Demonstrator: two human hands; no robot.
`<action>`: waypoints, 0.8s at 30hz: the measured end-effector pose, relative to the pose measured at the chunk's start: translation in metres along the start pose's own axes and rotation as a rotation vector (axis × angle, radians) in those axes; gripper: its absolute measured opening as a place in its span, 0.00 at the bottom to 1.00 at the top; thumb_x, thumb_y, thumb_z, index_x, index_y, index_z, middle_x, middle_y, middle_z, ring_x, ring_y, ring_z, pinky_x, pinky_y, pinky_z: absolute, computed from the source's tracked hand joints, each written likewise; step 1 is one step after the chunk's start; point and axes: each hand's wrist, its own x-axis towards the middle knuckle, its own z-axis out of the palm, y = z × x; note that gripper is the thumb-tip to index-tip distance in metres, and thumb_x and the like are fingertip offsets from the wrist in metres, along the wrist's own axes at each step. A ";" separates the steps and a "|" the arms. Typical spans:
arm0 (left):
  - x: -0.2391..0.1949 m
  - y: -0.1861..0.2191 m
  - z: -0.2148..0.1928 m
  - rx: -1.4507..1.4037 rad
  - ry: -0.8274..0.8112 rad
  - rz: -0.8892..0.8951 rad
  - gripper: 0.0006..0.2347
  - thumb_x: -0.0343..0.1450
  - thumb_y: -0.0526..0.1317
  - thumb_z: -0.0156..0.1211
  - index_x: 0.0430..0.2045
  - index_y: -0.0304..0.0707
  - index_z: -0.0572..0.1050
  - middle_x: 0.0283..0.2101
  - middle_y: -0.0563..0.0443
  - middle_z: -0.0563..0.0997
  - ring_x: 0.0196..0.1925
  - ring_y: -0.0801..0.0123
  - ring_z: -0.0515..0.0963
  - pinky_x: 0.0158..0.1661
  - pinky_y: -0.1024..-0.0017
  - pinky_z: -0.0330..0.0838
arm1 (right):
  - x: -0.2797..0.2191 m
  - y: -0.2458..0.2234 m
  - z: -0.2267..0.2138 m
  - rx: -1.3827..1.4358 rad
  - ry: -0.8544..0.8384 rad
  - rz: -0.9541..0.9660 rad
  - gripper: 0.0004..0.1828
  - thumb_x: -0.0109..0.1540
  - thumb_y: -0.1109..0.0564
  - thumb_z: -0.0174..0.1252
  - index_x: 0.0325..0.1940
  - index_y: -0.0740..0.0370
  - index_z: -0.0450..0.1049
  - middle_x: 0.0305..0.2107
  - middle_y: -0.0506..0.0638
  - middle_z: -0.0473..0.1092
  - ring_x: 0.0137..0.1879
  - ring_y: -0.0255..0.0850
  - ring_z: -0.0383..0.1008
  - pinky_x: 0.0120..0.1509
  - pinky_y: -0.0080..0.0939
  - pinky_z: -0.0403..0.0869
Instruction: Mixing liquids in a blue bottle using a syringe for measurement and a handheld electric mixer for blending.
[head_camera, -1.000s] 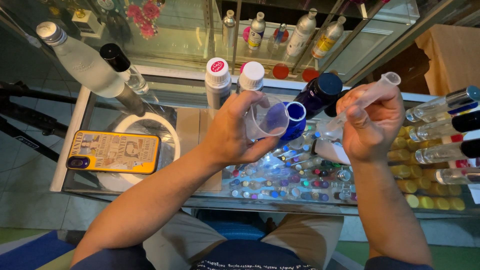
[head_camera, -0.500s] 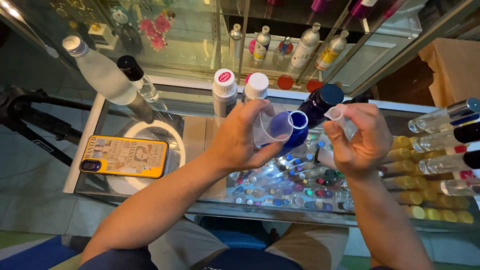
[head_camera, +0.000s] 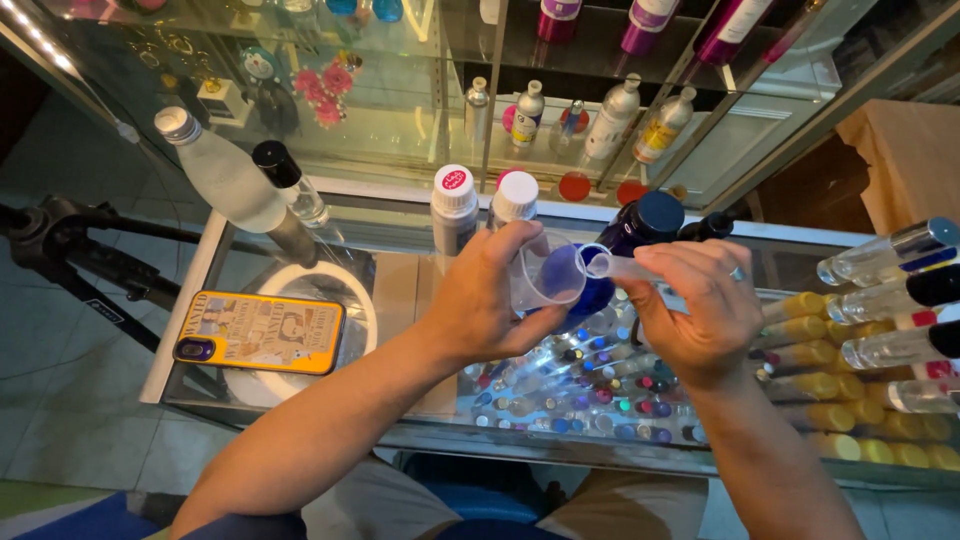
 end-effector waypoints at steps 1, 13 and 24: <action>0.001 0.000 0.000 0.001 0.000 0.000 0.28 0.66 0.42 0.71 0.56 0.28 0.64 0.42 0.42 0.80 0.29 0.52 0.76 0.32 0.58 0.75 | 0.000 0.000 0.000 0.001 0.000 0.000 0.14 0.63 0.59 0.73 0.46 0.71 0.80 0.37 0.58 0.79 0.39 0.53 0.79 0.50 0.49 0.72; 0.003 0.001 -0.004 0.019 0.010 0.017 0.27 0.66 0.41 0.72 0.56 0.29 0.65 0.42 0.43 0.81 0.29 0.51 0.76 0.31 0.57 0.74 | 0.004 0.000 -0.002 -0.056 -0.023 -0.021 0.09 0.63 0.64 0.73 0.46 0.70 0.82 0.39 0.58 0.80 0.42 0.54 0.80 0.56 0.53 0.69; 0.006 0.003 -0.002 0.005 -0.014 0.023 0.28 0.66 0.41 0.72 0.56 0.30 0.63 0.41 0.42 0.79 0.29 0.49 0.76 0.30 0.57 0.73 | 0.005 0.000 -0.002 -0.099 -0.018 -0.062 0.06 0.62 0.69 0.71 0.43 0.68 0.84 0.39 0.57 0.80 0.42 0.53 0.80 0.56 0.51 0.68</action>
